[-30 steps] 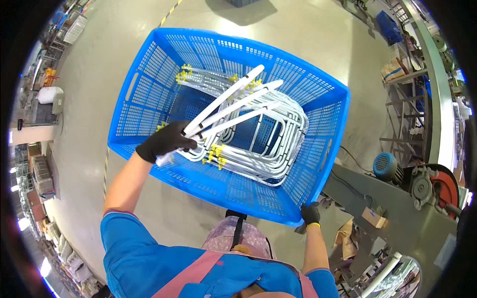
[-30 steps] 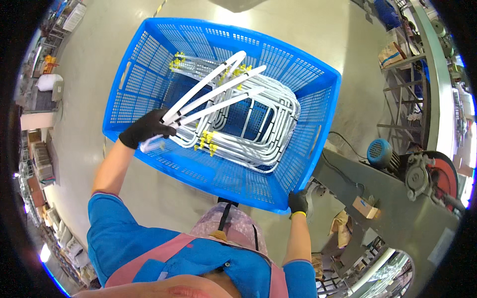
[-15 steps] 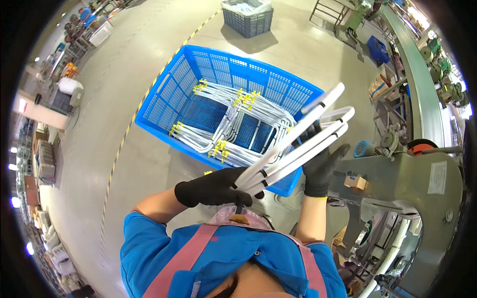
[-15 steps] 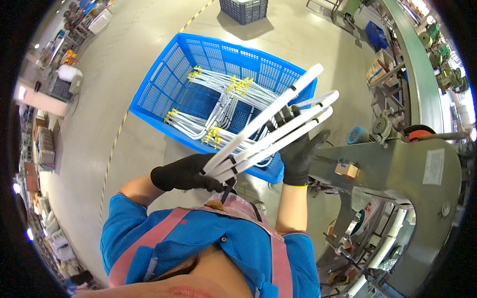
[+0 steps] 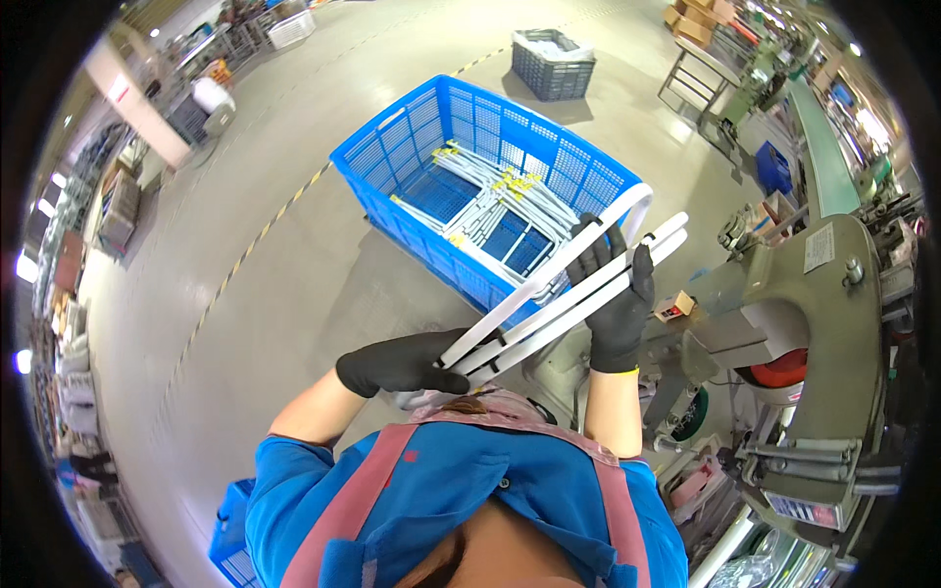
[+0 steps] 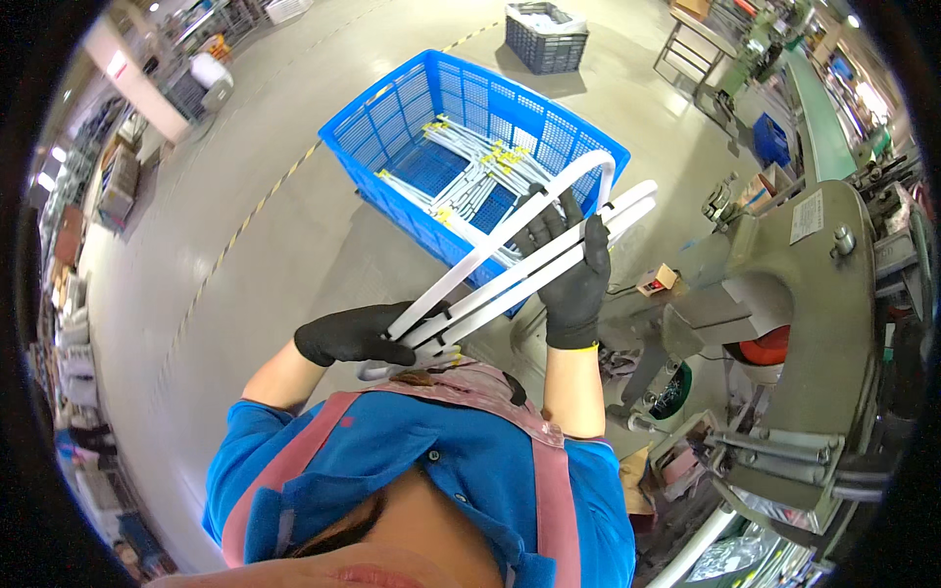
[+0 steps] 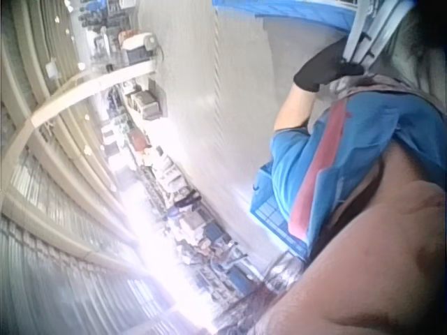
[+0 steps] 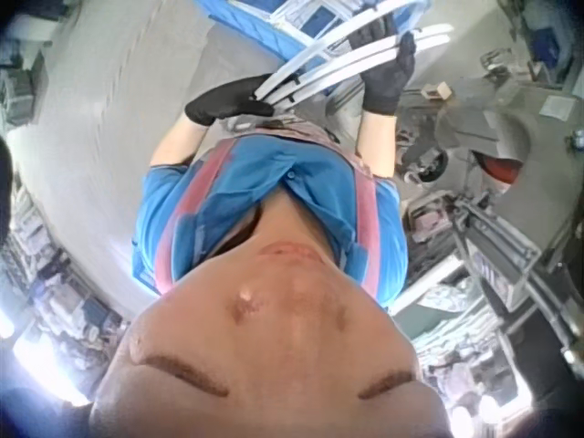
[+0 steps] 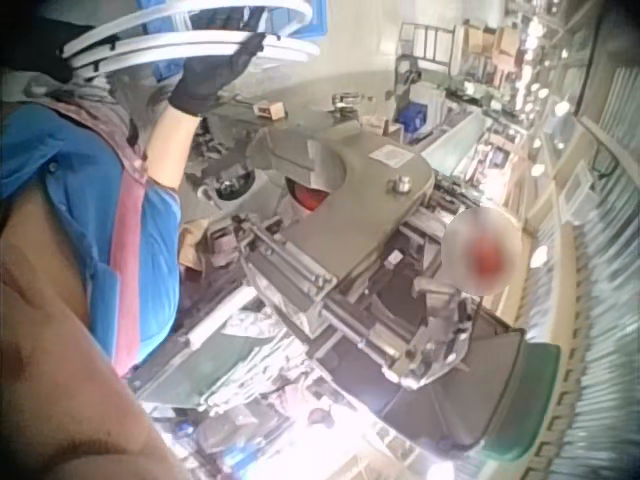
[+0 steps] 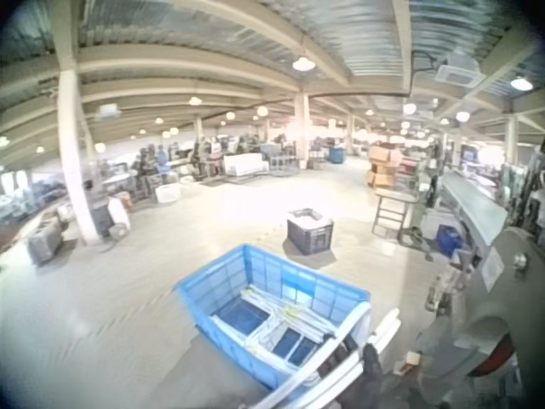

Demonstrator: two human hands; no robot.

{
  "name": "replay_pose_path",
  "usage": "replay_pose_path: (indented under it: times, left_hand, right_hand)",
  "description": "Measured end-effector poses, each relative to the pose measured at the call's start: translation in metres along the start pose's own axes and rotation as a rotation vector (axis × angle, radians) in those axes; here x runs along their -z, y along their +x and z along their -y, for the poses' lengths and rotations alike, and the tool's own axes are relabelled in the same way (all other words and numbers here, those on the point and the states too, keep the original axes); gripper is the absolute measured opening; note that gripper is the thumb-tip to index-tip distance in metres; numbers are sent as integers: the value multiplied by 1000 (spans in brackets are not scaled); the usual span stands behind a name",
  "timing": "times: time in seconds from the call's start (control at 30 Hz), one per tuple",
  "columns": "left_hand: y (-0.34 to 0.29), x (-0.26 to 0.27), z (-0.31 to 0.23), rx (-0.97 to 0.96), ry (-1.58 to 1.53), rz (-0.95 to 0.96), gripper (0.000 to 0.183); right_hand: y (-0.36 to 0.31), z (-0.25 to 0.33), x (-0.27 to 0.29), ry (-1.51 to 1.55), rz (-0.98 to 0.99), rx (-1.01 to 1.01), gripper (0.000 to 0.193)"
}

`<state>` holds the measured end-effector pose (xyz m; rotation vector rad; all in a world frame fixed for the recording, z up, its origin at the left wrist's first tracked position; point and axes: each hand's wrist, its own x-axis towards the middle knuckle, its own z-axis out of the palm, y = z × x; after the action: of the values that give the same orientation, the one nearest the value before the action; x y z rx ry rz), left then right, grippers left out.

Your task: The person repeatedly picks up white metal frame components from a blue crate, inserts them into a machine to attach yellow end caps, and returns them to the crate. The process is repeated multiple times throughout the clip.

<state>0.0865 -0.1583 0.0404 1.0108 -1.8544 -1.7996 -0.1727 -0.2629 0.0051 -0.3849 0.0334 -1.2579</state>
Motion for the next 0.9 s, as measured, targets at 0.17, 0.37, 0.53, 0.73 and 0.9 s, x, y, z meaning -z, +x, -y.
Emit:
replay_pose_path:
  times: [0.17,0.37,0.53,0.73,0.9]
  left_hand:
    - [-71,-32,-5,187,85,-157,61]
    - [-119,-71,22,49,-17,-224,53]
    - [-156,-133,65,161,-362,-227,55]
    - [-262,-173,127,139,-126,-258,45]
    - [-320,-196,190,322,-3,-127,53]
  right_hand:
    - [-29,-19,-28,-141,0,-58,52]
    - [-83,-83,-54,-54,108,-178,49]
    - [-128,-120,-81,-103,126,-180,56]
    - [-154,-139,-100,130,164,-194,68]
    - [-206,-209,-92,52,-114,-276,52]
